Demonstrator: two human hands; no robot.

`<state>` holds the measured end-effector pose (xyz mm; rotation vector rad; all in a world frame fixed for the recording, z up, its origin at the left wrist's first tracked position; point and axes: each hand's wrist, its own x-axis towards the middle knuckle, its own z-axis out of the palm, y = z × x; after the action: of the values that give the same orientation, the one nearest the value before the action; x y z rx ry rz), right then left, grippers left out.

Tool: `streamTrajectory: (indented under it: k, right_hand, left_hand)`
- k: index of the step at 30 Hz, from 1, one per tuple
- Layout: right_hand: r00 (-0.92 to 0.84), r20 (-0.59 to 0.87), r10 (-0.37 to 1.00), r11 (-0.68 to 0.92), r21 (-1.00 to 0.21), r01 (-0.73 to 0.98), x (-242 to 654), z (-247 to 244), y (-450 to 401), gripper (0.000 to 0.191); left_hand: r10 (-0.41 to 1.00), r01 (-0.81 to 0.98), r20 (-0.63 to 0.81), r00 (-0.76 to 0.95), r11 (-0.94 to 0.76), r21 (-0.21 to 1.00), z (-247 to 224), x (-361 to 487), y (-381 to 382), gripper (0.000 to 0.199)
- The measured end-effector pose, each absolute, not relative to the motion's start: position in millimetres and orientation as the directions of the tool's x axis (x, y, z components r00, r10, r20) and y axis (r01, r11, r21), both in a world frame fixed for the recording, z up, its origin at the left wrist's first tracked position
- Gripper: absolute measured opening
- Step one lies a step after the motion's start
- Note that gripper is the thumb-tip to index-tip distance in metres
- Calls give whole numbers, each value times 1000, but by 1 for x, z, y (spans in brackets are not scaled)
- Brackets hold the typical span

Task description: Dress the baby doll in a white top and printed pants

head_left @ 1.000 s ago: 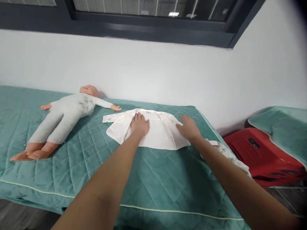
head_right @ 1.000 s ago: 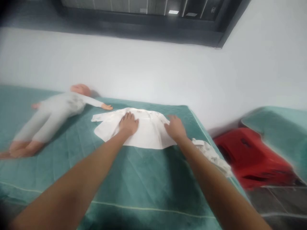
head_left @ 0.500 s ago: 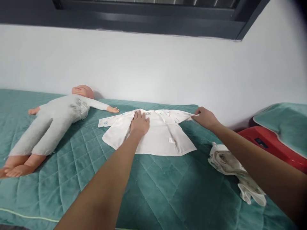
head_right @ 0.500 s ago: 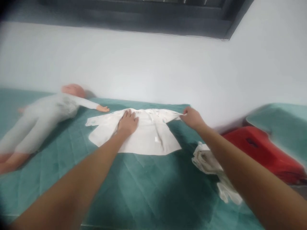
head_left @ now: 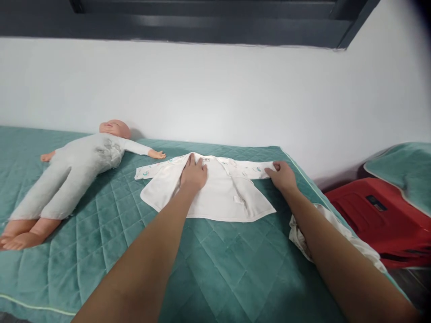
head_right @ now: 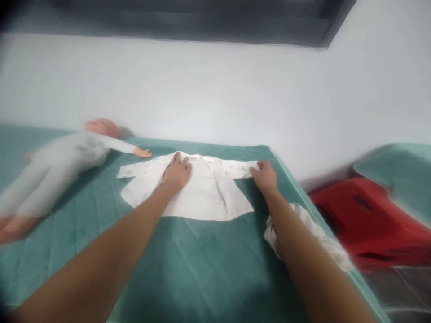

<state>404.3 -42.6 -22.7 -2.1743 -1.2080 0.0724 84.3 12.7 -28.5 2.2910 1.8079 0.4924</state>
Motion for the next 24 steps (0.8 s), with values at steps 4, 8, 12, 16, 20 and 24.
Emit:
streamTrajectory:
  k: [4,8,12,16,20,24]
  right_hand:
    - [544,392,742,-311,-518,797,408,-23,-42,35]
    - [454,524,720,-197,-473,859,390,-16,-45,37]
    - [87,505,858,191,-472,861,347,-7,-51,35]
    - [-244,367,898,369,-321,872,314,-6,-57,34]
    - [30,269,963,110,-490,865,317,-5,-51,18]
    - [335,241,911,-139,-586,798,337,-7,-40,27]
  left_hand:
    - [974,909,126,187,-220,355,-28,85,12,57]
    - [979,908,114,172,-202,367,-29,86,13,57]
    - [979,913,107,173,-200,357,-29,86,13,57]
    - [979,917,111,170,-198,346,-29,87,13,57]
    - [978,919,117,175,-204,336,-29,87,13,57]
    - [977,918,122,177,-208,339,-29,87,13,57]
